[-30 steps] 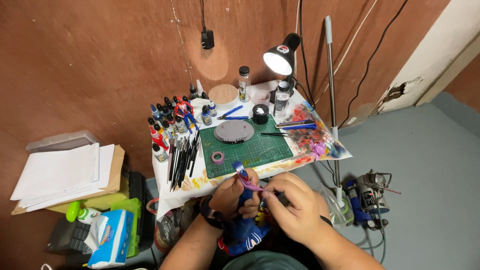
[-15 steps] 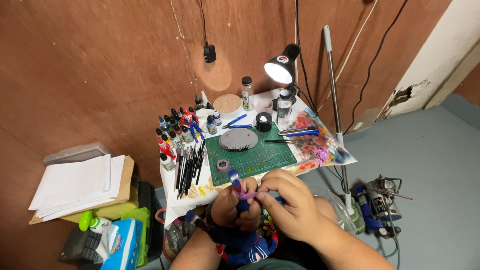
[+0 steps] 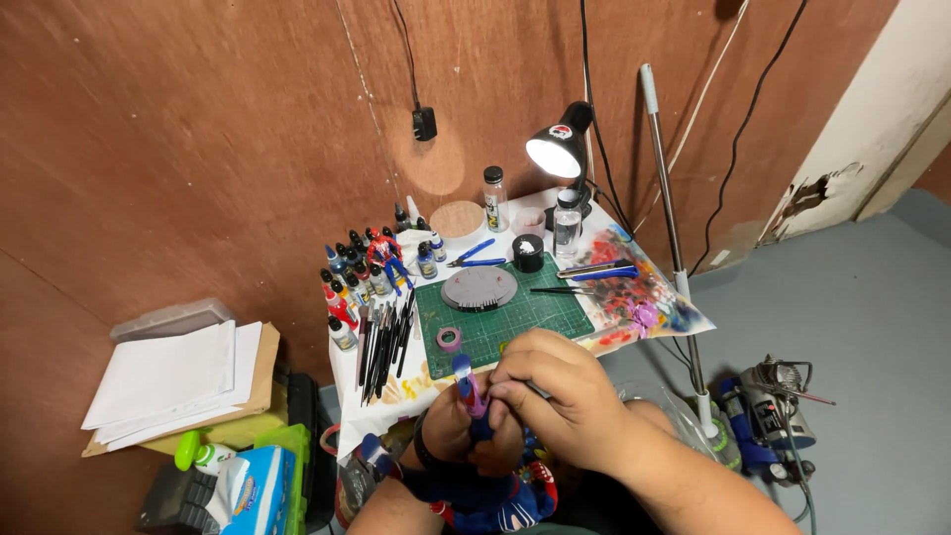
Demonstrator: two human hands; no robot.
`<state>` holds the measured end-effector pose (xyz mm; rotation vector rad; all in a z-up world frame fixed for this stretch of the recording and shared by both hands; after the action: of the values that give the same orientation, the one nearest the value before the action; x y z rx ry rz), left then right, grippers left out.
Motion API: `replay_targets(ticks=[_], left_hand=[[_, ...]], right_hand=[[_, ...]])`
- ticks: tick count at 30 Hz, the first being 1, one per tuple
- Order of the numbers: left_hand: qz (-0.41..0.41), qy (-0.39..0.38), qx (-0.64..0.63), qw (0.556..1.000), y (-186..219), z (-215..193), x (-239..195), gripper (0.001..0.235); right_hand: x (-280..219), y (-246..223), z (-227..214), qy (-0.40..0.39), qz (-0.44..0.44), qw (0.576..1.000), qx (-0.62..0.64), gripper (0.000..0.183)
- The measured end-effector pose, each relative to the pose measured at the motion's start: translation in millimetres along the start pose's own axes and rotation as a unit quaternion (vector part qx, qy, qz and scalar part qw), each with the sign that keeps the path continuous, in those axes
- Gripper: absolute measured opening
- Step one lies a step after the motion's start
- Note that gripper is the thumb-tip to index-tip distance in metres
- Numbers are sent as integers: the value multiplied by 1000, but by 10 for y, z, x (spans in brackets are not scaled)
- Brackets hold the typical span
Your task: Assembling a Spider-Man action figure and applying small detail strips to its joints at a hobby workbench.
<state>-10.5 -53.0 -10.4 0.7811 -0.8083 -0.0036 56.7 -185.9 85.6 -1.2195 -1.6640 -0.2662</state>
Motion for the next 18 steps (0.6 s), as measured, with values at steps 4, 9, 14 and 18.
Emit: replay_targets(ticks=[4, 9, 14, 18], left_hand=[[2, 11, 31, 999, -127, -259, -164, 46], [9, -31, -37, 999, -96, -121, -96, 38], [-2, 62, 106, 992, -214, -596, -395, 47], [-15, 38, 38, 998, -125, -177, -168, 47]], right_hand=[[15, -6, -6, -3, -6, 1000, 12, 13], [47, -18, -8, -10, -7, 1000, 29, 8], [81, -51, -21, -13, 6, 999, 51, 10], [74, -36, -19, -29, 27, 997, 71, 13]])
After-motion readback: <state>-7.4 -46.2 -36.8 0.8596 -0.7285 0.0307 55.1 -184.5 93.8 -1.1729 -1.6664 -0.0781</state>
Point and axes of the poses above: each hand's wrist, its own x-axis towards the middle knuckle, its own z-axis out of the palm, y = z × x, the point moved 2 cm from there along x, towards the middle knuckle, and after that the axes turned 6 degrees about -y, right-handed, at the moved point
